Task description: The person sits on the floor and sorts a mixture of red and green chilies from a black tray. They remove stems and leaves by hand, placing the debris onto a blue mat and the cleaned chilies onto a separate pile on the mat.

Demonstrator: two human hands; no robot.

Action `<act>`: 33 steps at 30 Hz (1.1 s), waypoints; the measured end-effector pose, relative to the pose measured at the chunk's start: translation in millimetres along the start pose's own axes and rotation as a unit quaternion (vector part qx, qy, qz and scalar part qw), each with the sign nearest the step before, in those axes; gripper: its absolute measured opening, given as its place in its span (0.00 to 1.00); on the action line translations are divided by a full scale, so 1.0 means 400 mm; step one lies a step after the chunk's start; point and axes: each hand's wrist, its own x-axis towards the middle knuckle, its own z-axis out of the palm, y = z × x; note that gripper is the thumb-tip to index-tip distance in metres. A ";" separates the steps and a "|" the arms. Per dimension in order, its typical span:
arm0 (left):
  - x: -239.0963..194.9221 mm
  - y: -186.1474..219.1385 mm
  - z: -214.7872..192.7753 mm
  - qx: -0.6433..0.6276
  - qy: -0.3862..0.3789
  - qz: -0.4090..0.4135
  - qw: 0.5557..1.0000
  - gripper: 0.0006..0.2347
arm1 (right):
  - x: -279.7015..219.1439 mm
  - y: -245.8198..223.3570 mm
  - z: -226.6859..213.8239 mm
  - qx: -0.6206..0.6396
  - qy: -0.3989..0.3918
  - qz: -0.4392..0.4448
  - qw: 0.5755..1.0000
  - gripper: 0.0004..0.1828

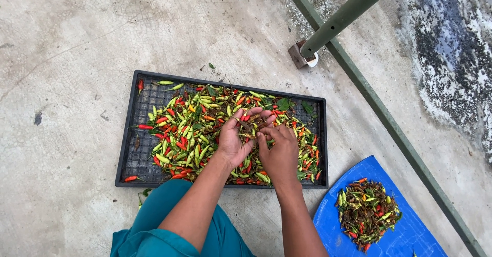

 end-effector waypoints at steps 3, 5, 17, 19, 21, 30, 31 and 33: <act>0.002 -0.001 0.002 0.000 -0.008 0.007 1.000 0.22 | -0.011 0.002 -0.002 0.017 0.001 -0.012 1.000 0.02; -0.002 -0.001 0.007 0.004 -0.005 0.010 1.000 0.22 | -0.015 -0.009 -0.009 0.038 0.002 -0.021 0.999 0.02; 0.028 0.007 -0.058 0.059 0.094 -0.051 0.992 0.22 | 0.153 0.010 -0.025 0.061 -0.136 -0.035 0.988 0.12; 0.016 0.011 -0.033 0.058 0.101 -0.060 0.991 0.21 | 0.172 0.049 -0.013 0.100 -0.182 -0.001 0.978 0.09; 0.000 0.010 -0.019 0.090 0.097 -0.073 0.989 0.20 | 0.177 0.066 -0.016 0.124 -0.162 0.015 0.979 0.06; 0.037 -0.009 -0.080 0.141 0.080 -0.083 0.983 0.21 | 0.137 -0.029 -0.029 0.308 -0.168 0.192 0.917 0.04; 0.021 -0.004 -0.052 0.141 0.081 -0.082 0.983 0.21 | 0.136 -0.005 -0.026 0.309 -0.169 0.192 0.916 0.04; -0.009 0.004 0.003 0.125 0.089 -0.100 0.983 0.24 | 0.135 0.046 -0.020 0.277 -0.081 0.198 0.937 0.03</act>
